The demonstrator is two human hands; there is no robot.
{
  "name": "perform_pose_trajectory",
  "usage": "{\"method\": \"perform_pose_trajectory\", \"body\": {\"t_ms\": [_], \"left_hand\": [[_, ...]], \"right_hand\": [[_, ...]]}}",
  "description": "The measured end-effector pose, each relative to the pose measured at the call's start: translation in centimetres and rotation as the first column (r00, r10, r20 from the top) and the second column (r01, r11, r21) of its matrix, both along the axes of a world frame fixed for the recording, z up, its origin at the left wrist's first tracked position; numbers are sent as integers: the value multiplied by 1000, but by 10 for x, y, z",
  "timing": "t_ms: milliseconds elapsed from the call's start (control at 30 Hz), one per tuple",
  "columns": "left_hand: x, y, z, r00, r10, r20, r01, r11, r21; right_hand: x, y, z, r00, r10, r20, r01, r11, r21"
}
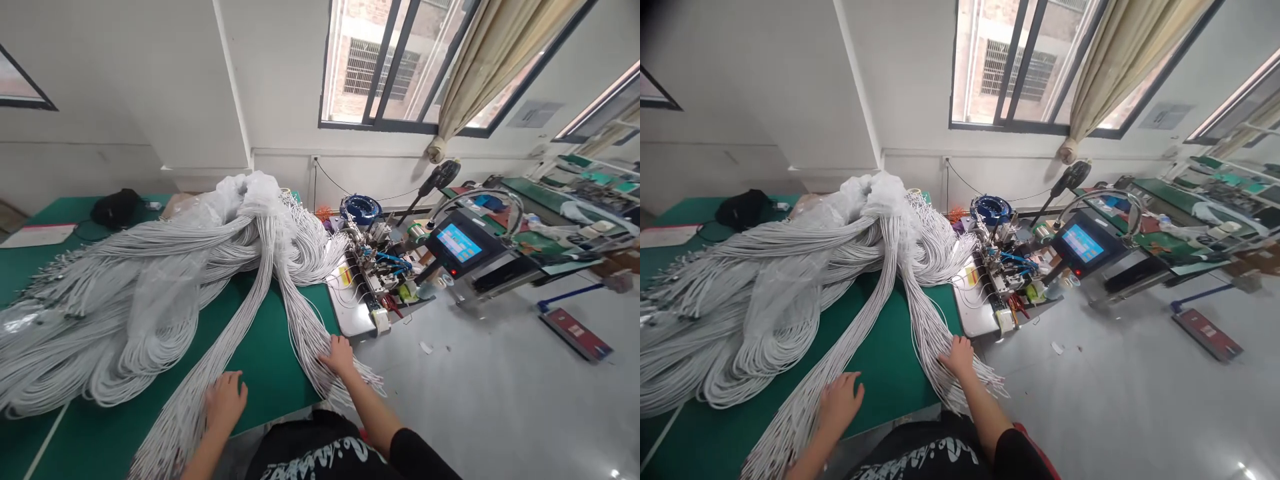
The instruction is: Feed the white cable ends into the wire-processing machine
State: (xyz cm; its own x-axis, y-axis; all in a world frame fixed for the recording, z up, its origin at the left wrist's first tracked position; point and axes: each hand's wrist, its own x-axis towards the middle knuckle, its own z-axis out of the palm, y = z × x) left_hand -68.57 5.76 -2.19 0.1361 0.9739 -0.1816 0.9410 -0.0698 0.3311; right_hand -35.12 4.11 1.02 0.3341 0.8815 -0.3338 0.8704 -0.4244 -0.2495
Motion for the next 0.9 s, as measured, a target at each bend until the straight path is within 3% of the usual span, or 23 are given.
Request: {"method": "perform_pose_trajectory", "body": {"t_ms": [67, 133, 267, 400, 567, 767, 833, 900], "left_hand": [[48, -2, -1, 985, 39, 167, -24, 995, -94], [99, 2, -4, 942, 196, 272, -123, 957, -263], [186, 32, -11, 902, 380, 202, -276, 871, -406], [239, 57, -8, 877, 475, 73, -396, 800, -451], [265, 45, 1, 849, 526, -55, -509, 786, -350], [255, 41, 2, 868, 493, -58, -481, 807, -343], [248, 45, 2, 876, 482, -34, -460, 810, -365], [240, 48, 2, 880, 476, -3, -440, 810, -387]], "right_hand": [[8, 2, -3, 1000, 9, -3, -9, 1000, -4], [15, 4, -5, 999, 44, -20, -44, 999, -10], [23, 6, -10, 983, 154, -96, -159, 986, -44], [21, 7, -18, 949, 237, -208, -259, 962, -83], [16, 6, -22, 871, 345, -349, -379, 925, -32], [14, -9, -19, 736, 399, -546, -423, 902, 89], [21, -10, -20, 673, 375, -637, -431, 899, 74], [33, -3, -23, 645, 263, -717, -380, 925, -2]]}}
